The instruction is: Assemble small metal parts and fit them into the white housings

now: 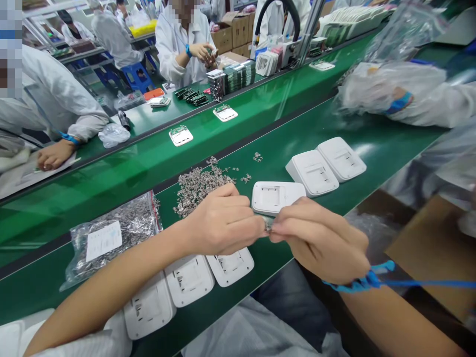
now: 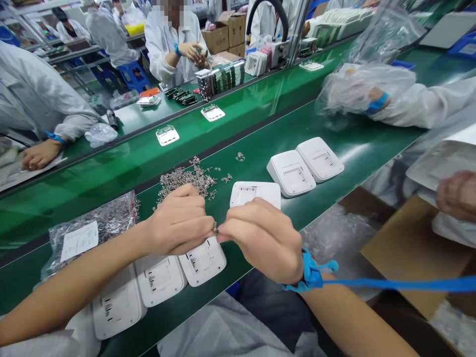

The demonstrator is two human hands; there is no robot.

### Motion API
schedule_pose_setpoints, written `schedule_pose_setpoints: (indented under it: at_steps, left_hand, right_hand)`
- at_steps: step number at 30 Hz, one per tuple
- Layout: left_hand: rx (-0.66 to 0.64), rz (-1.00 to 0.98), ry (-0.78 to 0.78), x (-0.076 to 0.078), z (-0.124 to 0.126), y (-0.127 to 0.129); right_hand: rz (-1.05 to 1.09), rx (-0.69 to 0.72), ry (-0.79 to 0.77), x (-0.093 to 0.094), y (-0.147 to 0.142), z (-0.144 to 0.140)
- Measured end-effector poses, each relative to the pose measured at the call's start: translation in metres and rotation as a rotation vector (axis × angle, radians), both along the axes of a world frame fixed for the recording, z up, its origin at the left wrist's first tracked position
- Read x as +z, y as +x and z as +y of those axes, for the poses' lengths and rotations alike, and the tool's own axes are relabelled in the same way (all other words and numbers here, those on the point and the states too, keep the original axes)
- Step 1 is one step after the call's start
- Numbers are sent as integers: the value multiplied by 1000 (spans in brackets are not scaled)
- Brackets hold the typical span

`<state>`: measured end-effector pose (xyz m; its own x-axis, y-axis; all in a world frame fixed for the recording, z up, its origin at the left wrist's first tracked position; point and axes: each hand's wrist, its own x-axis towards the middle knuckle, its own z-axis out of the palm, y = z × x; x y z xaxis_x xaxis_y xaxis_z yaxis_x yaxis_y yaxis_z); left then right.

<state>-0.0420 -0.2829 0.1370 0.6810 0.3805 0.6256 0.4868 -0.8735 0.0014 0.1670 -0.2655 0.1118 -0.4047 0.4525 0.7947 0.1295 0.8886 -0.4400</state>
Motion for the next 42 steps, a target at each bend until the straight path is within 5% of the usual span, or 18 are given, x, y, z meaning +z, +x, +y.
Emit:
schedule_pose_setpoints:
  at_steps: [3,9,12,15,21,23,25,28,31,34,37,39,42]
  left_hand:
    - [-12,-13,10,1,2,0]
    - [28,27,100,-4,11,-6]
    - [47,42,160,-6,14,-9]
    - [39,16,135,-7,14,-11]
    - [2,-52,12,-7,11,-11]
    - [-9,-56,-1,-8,10,-9]
    - [-12,-49,-12,-9,9,-7]
    - [-15,-52,-41,-10,8,-6]
    - [-25,-82,-51,-11,9,-5]
    - [-16,-96,-29,-13,11,-6]
    - [25,-110,-1,-16,12,-7]
    - [58,-128,0,-18,11,-7]
    - [93,-171,-49,-19,9,-7]
  right_hand:
    - [174,150,-396,-7,-11,-5]
    - [269,667,-1580,-4,-24,-14]
    - [300,777,-1841,1,-24,-19]
    - [223,677,-1605,-3,-21,-20]
    - [65,-32,-66,-17,-9,-7]
    - [-51,-72,256,-15,-6,0]
    - [-97,-54,379,-11,-5,5]
    - [21,-32,156,-9,-9,3]
    - [159,98,-498,-10,-19,-6]
    - [298,403,-1217,-9,-28,-17]
    - [387,642,-1662,-3,-32,-23]
    - [366,694,-1732,-1,-32,-24]
    - [243,524,-1413,-7,-31,-23]
